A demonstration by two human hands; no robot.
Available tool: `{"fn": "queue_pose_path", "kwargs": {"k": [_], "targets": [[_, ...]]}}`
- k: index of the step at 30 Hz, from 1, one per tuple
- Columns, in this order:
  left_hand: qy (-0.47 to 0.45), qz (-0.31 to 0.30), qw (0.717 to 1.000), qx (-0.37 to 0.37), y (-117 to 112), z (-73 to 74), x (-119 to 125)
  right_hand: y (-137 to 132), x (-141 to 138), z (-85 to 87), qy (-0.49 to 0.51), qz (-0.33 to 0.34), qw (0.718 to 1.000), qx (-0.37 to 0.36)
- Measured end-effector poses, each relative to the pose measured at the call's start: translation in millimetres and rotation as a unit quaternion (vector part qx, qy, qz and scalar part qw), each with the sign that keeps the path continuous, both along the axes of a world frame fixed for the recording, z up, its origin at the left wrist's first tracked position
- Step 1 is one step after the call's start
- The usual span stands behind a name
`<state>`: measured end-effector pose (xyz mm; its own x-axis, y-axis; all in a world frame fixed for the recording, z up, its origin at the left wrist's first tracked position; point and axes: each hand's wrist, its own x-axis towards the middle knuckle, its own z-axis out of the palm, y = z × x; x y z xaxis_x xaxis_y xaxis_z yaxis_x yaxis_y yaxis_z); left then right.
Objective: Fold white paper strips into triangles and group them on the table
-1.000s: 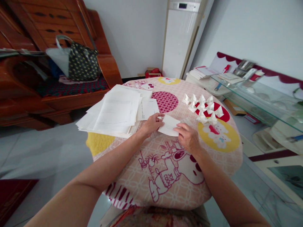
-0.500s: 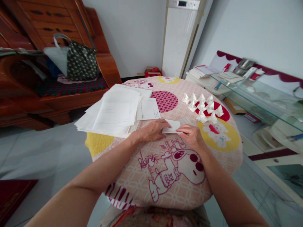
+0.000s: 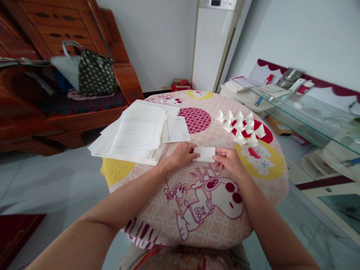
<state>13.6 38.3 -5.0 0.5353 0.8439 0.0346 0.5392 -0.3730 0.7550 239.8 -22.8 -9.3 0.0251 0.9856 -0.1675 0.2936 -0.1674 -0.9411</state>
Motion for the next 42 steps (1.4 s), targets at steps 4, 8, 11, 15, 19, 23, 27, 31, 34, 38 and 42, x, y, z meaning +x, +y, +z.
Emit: {"fn": "queue_pose_path", "kwargs": {"k": [4,8,11,15,19,23,27,31,34,38,42], "targets": [[0.002,0.055,0.998,-0.010,1,-3.3,5,1,-6,-6.9,0.004,-0.062,0.998,0.010],[0.018,0.085,0.996,0.000,1,-8.7,8,2,-10,-8.4,-0.008,-0.095,0.995,0.010],[0.019,0.107,0.994,0.003,1,-12.9,10,2,-13,-6.3,-0.015,-0.109,0.994,0.008],[0.028,0.113,0.993,0.000,2,-14.2,12,2,-16,-4.3,-0.019,-0.125,0.992,-0.002],[0.048,0.122,0.991,0.004,1,-9.5,14,2,-17,-3.4,-0.035,-0.136,0.990,-0.025],[0.060,0.132,0.989,0.004,0,-6.3,15,1,-17,-1.5,-0.041,-0.136,0.989,-0.029],[0.067,0.135,0.989,0.011,1,-7.5,15,1,-18,1.5,-0.045,-0.136,0.989,-0.035],[0.072,0.138,0.988,0.014,1,-7.8,15,1,-19,3.1,-0.049,-0.138,0.988,-0.041],[0.074,0.142,0.987,0.011,1,-7.1,15,1,-19,3.2,-0.046,-0.138,0.988,-0.042],[0.073,0.141,0.987,0.004,1,-7.5,15,1,-20,4.7,-0.049,-0.140,0.988,-0.051],[0.067,0.147,0.987,0.004,2,-8.4,15,1,-21,6.6,-0.056,-0.143,0.987,-0.053]]}}
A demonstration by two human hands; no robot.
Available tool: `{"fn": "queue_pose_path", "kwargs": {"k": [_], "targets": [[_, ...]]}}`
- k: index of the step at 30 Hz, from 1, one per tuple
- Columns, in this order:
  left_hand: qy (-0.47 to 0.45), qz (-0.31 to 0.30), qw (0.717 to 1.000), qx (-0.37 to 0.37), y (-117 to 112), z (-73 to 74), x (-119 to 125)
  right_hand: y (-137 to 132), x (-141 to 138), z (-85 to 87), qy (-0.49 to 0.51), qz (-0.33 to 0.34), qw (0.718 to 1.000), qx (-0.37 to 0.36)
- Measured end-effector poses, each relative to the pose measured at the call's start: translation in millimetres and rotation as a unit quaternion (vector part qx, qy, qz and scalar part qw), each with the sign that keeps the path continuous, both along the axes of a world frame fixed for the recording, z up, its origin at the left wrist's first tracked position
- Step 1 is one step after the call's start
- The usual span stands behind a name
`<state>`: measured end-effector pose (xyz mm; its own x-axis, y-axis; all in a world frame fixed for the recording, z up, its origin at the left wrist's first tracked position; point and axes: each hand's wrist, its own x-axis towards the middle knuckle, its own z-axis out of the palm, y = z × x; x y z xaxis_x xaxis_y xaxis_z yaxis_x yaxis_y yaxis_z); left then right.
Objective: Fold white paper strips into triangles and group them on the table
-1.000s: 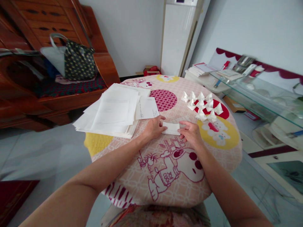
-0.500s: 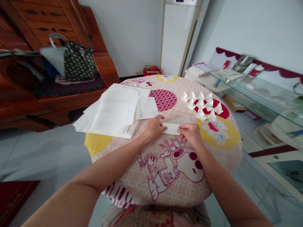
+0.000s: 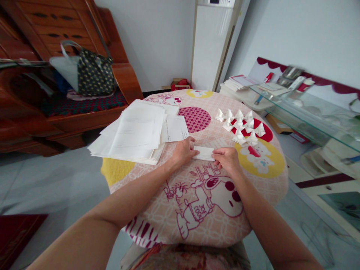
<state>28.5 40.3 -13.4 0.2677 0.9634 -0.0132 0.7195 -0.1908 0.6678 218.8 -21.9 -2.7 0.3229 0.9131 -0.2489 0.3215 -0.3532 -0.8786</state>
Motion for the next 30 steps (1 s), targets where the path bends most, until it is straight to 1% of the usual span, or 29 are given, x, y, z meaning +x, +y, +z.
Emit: {"fn": "queue_pose_path", "kwargs": {"k": [9,13,20,22,25,27,30], "targets": [[0.007,0.008,1.000,0.008,-1.9,0.5,1.5,0.7,1.3,-2.6,-0.005,0.001,1.000,0.003],[0.011,0.010,1.000,0.008,-1.9,1.0,1.5,1.2,0.1,-1.0,-0.008,-0.001,1.000,-0.003],[0.014,-0.011,1.000,0.018,-2.8,0.6,0.4,3.7,-1.3,0.5,-0.004,-0.007,1.000,-0.013],[0.021,-0.034,0.999,0.031,-2.6,-0.8,0.2,4.1,-1.6,0.5,-0.006,-0.009,1.000,-0.013],[0.013,-0.087,0.992,0.085,-1.4,-3.7,1.0,4.2,-2.7,1.6,-0.014,-0.010,1.000,-0.013],[-0.007,-0.142,0.983,0.114,-0.5,-5.7,2.6,4.0,-3.5,2.8,-0.020,-0.008,1.000,-0.016],[-0.026,-0.250,0.961,0.114,0.4,-7.8,4.9,3.7,-4.2,3.8,-0.031,0.001,0.999,-0.019]]}}
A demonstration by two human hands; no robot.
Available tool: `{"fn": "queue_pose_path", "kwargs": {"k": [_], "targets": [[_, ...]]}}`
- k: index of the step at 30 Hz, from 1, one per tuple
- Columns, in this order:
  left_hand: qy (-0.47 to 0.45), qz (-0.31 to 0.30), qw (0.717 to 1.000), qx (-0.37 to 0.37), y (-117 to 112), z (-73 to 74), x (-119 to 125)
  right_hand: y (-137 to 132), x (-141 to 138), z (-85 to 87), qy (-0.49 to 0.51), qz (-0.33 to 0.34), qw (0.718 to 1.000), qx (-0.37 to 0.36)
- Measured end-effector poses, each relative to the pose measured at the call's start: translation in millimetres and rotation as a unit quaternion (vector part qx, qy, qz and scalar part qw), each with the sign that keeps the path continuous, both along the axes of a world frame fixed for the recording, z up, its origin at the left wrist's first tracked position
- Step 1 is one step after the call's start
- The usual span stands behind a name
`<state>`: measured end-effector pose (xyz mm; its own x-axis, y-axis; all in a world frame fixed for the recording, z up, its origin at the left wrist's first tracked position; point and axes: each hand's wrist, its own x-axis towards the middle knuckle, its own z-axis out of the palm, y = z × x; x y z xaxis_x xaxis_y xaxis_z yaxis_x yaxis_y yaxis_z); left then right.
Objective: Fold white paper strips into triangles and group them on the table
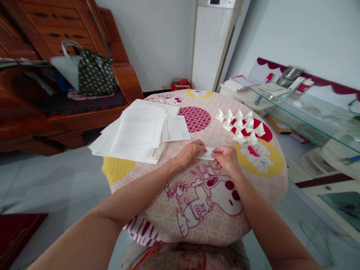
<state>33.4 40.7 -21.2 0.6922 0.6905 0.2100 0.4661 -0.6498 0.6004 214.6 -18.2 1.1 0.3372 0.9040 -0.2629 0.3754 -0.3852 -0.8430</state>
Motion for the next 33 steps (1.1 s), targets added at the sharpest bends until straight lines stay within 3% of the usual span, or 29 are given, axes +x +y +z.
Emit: {"fn": "queue_pose_path", "kwargs": {"k": [3,9,21,28,33], "targets": [[0.009,-0.047,0.999,0.005,1,-0.7,0,-1,1,-0.6,-0.001,0.004,1.000,0.003],[0.031,-0.049,0.998,0.018,0,1.1,-4,-2,8,-3.4,-0.048,0.032,0.998,0.011],[0.036,0.043,0.998,0.001,-10,2.1,11,-1,6,-4.2,-0.247,0.111,0.960,0.068],[0.040,0.038,0.998,-0.009,-11,3.3,10,0,13,-1.0,-0.215,0.146,0.964,0.054],[0.038,0.075,0.996,-0.026,-15,2.6,15,1,20,-2.4,-0.182,0.162,0.969,0.052]]}}
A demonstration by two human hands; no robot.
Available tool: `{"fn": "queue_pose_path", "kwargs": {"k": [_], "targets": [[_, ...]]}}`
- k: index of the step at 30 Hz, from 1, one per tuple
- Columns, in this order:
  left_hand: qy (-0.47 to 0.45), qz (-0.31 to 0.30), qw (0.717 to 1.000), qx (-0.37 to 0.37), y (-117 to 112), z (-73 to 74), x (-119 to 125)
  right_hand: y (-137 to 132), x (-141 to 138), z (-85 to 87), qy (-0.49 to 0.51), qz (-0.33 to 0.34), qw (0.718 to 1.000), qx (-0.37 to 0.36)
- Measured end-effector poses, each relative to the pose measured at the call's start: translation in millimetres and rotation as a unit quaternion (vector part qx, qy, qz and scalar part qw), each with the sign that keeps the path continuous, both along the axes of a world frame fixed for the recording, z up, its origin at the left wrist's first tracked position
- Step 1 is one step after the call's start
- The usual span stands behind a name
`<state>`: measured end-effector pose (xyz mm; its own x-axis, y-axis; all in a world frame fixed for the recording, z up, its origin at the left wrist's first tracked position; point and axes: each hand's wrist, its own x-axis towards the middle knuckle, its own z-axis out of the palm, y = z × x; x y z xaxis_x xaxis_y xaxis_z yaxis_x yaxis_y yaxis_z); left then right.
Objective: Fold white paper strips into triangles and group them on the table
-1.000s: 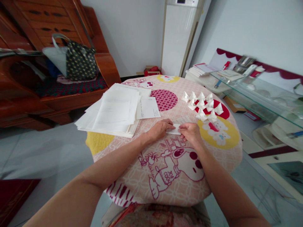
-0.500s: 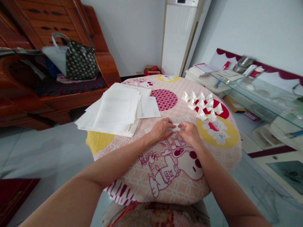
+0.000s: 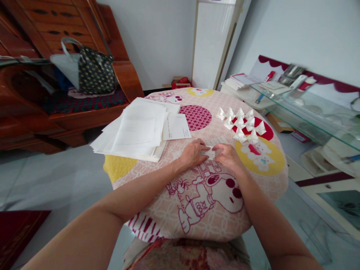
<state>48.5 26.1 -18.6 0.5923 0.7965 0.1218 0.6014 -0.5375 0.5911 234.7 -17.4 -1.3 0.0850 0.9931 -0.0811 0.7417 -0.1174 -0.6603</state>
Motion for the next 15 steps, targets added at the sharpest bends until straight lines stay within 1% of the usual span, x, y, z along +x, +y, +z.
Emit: {"fn": "queue_pose_path", "kwargs": {"k": [3,9,13,15], "targets": [[0.000,0.006,1.000,0.000,0,-0.5,2,0,2,0.5,0.013,0.000,1.000,-0.020],[-0.025,-0.032,0.998,-0.038,10,-1.1,-8,-4,1,1.4,0.034,-0.006,0.999,-0.012],[-0.043,-0.079,0.994,-0.061,23,-3.7,-20,-5,1,3.4,0.038,-0.006,0.999,-0.024],[-0.042,-0.112,0.991,-0.065,30,-3.7,-27,-4,0,4.7,0.038,-0.003,0.999,-0.026]]}}
